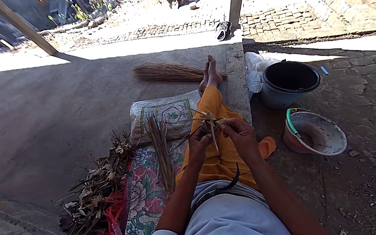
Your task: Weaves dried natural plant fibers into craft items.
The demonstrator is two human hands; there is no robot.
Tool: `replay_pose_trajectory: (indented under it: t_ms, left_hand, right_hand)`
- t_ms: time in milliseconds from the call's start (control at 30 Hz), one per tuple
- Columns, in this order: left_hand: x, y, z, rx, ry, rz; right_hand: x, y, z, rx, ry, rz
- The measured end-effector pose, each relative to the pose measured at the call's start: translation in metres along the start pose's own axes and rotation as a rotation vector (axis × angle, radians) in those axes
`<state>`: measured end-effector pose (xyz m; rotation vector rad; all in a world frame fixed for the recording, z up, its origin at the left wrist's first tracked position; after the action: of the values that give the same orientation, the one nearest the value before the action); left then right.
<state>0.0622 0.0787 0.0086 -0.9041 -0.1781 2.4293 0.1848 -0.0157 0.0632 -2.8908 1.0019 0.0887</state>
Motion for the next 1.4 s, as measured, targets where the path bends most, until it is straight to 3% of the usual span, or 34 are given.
replay_pose_trajectory:
  t_ms: [300,433,600,800,967,1033,1167,1233,1400]
  left_hand:
    - [-0.007,0.007,-0.010,0.161,0.016,-0.224]
    - [-0.003,0.007,-0.011,0.173,0.032,-0.219]
    - [0.001,0.004,-0.006,0.114,0.029,-0.187]
    - [0.007,0.000,-0.003,-0.070,-0.050,-0.152]
    - [0.009,0.001,0.000,-0.082,0.095,-0.118]
    - [0.013,0.001,0.001,-0.059,0.173,-0.053]
    - [0.021,-0.002,0.006,-0.081,0.200,-0.009]
    - [0.020,-0.003,0.006,-0.079,0.175,-0.028]
    - [0.010,-0.006,0.008,-0.169,-0.101,-0.172]
  right_hand:
    - [0.009,-0.010,0.014,-0.218,0.006,-0.053]
    - [0.005,-0.009,0.021,-0.373,-0.018,-0.140]
    - [-0.004,-0.007,0.024,-0.353,-0.002,-0.181]
    - [-0.017,-0.001,0.018,-0.168,0.131,-0.202]
    - [-0.030,0.006,0.019,-0.193,0.034,-0.200]
    - [-0.037,0.007,0.025,-0.235,0.088,-0.324]
    - [-0.046,0.015,0.047,-0.294,0.460,-0.655]
    - [-0.040,0.011,0.044,-0.266,0.467,-0.614]
    - [-0.029,0.006,0.022,-0.276,0.127,-0.464]
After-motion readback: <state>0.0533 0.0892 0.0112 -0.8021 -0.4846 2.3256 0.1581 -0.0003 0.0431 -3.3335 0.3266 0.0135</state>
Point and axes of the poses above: each hand's wrist, its own y-axis away from the middle knuckle, its own x-axis out of the back of the hand, z = x × y, the point moved 9 cm from there along -y, towards the middle knuckle, and after that the axes turned 15 degrees about -x, right-handed, at the moved point
